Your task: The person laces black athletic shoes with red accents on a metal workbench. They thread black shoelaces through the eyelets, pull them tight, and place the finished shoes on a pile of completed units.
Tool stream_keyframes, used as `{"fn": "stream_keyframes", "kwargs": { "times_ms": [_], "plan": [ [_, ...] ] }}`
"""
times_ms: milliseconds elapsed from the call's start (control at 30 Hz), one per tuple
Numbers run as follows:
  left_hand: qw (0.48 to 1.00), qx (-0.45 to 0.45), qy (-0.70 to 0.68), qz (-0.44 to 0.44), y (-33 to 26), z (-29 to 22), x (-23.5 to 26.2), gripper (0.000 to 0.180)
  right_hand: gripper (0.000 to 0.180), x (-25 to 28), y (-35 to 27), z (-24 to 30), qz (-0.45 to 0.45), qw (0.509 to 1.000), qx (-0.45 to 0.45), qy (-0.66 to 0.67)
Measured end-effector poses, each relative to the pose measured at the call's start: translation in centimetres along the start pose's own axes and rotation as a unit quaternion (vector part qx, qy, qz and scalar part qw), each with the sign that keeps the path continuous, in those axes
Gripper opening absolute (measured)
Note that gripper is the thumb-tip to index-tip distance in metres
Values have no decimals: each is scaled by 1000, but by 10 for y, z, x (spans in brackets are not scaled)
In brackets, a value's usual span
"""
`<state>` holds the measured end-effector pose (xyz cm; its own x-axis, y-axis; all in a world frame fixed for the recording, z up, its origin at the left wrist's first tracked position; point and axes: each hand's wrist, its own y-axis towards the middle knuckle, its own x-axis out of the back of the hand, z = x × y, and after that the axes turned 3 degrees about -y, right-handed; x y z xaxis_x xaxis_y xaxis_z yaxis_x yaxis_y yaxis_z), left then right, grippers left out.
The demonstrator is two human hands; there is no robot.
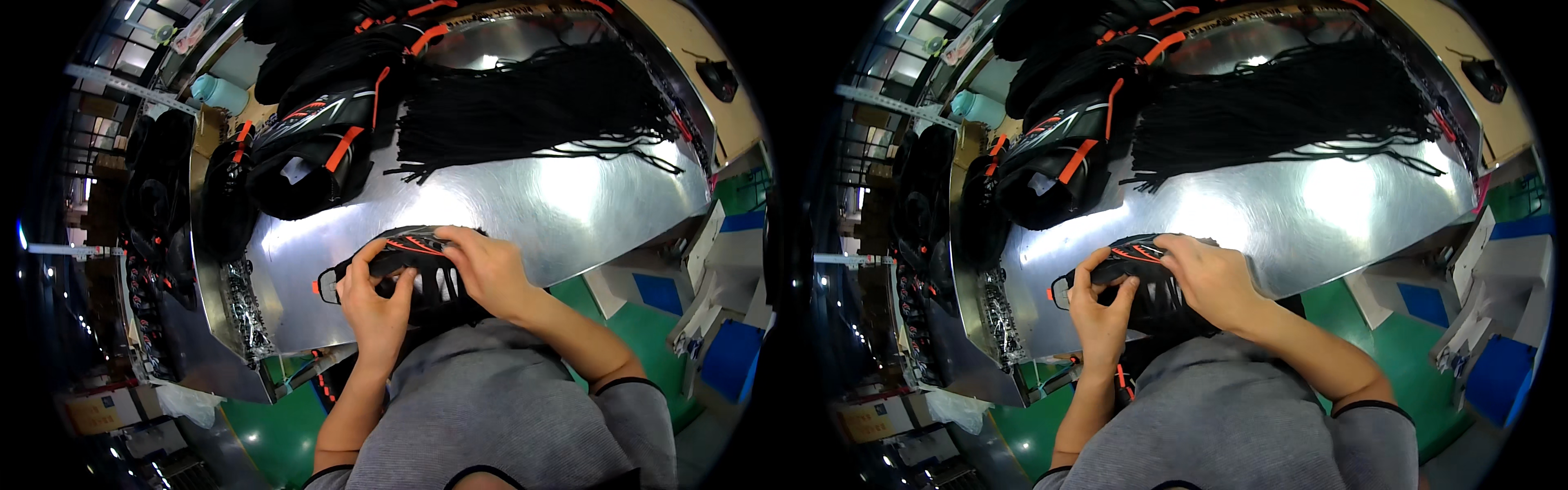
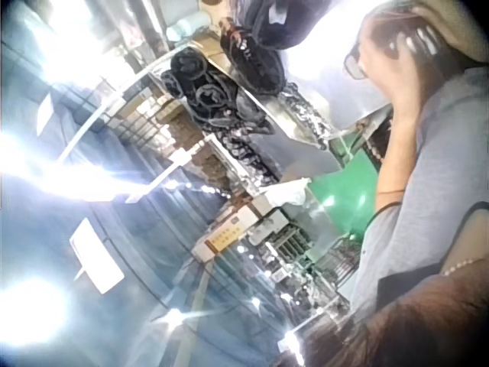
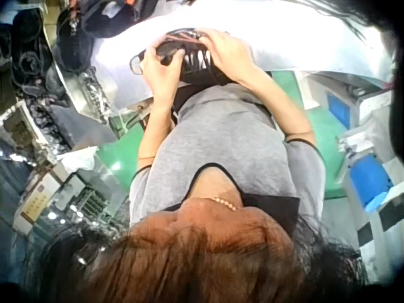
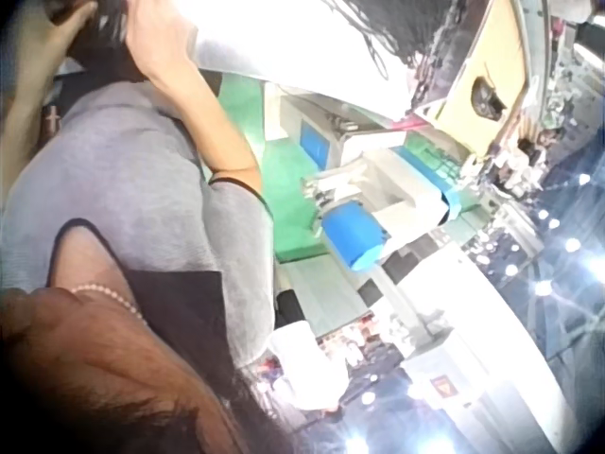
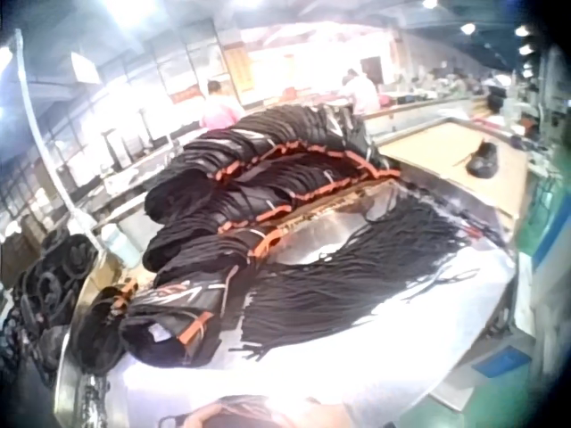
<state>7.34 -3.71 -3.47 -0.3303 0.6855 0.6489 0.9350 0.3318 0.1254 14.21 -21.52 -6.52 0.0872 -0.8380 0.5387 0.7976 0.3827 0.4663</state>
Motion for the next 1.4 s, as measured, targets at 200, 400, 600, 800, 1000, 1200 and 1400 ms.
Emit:
{"fn": "stream_keyframes", "kwargs": {
  "times_ms": [200,400,600,800,1000,1200,1400],
  "plan": [
    [944,155,-267,120,7,-26,28,41,24,-6,3,-8,50,994,-17,-93],
    [912,165,-312,207,8,5,55,49,19,-11,17,-14,95,986,-4,-135],
    [976,-9,13,216,1,-22,30,89,16,-16,20,-15,66,990,-4,-126],
    [969,132,-90,190,6,-33,22,82,15,-16,21,-12,66,991,-7,-120],
    [963,149,-177,140,7,-27,19,81,15,-15,23,-11,60,991,-7,-121],
    [992,66,-73,84,6,-9,19,80,14,-18,23,-13,65,991,-4,-119],
    [966,49,-203,150,4,-2,28,61,14,-20,25,-12,86,987,-10,-133]
  ]
}}
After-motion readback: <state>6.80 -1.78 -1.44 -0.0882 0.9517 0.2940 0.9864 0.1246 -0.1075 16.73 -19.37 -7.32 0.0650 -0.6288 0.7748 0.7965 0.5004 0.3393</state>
